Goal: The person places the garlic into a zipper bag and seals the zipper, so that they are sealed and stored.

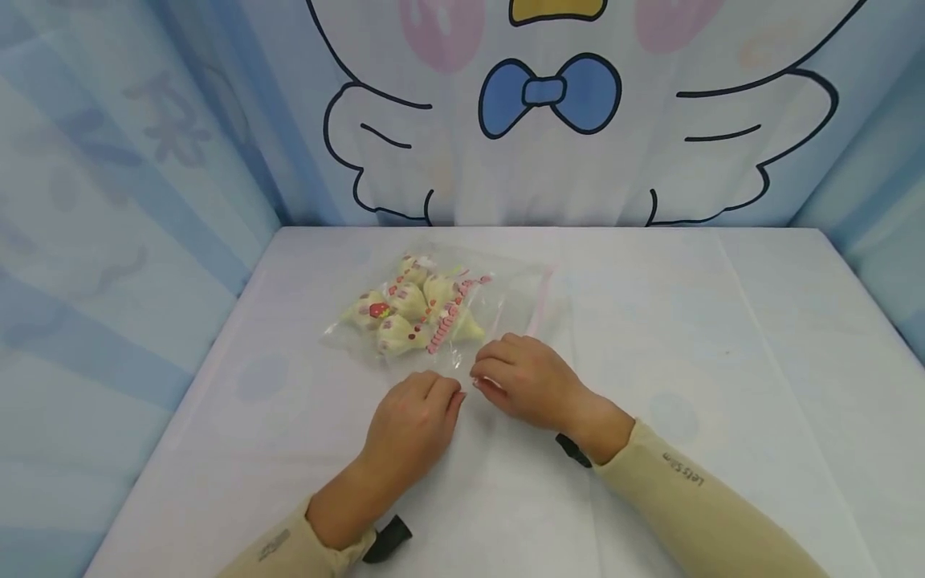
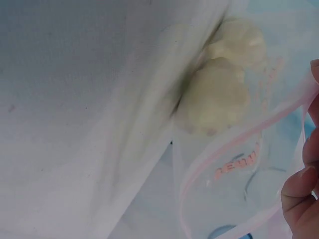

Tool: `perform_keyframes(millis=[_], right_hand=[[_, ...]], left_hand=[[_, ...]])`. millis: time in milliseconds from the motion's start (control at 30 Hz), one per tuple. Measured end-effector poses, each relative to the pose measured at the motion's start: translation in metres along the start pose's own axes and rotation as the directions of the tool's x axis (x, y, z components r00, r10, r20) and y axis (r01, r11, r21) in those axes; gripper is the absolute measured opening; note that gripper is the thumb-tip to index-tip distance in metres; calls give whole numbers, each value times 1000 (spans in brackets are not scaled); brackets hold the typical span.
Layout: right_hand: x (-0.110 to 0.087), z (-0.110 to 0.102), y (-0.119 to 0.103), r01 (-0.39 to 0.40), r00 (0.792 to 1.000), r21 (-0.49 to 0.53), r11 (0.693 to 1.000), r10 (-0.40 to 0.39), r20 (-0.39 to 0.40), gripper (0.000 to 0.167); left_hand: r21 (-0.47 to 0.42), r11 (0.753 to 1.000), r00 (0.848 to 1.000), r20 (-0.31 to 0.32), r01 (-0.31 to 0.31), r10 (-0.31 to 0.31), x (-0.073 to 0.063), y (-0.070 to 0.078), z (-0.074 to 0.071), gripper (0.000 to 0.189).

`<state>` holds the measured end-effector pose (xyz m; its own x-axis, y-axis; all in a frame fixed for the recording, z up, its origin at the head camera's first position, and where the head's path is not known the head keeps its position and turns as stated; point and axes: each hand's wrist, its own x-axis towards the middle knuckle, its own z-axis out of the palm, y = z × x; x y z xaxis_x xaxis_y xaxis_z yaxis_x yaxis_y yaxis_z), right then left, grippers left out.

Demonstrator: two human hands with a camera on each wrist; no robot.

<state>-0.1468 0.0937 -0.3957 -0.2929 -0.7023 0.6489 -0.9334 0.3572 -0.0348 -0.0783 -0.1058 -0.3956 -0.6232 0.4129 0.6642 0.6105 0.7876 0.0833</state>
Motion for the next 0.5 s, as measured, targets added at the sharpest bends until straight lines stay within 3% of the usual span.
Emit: perform_keyframes(millis=[500], right_hand=[[-2, 2, 3, 38, 999, 10, 999, -38, -39, 23]], left_hand=[[-12, 1000, 1000, -6, -4, 4, 1, -1, 2, 25]])
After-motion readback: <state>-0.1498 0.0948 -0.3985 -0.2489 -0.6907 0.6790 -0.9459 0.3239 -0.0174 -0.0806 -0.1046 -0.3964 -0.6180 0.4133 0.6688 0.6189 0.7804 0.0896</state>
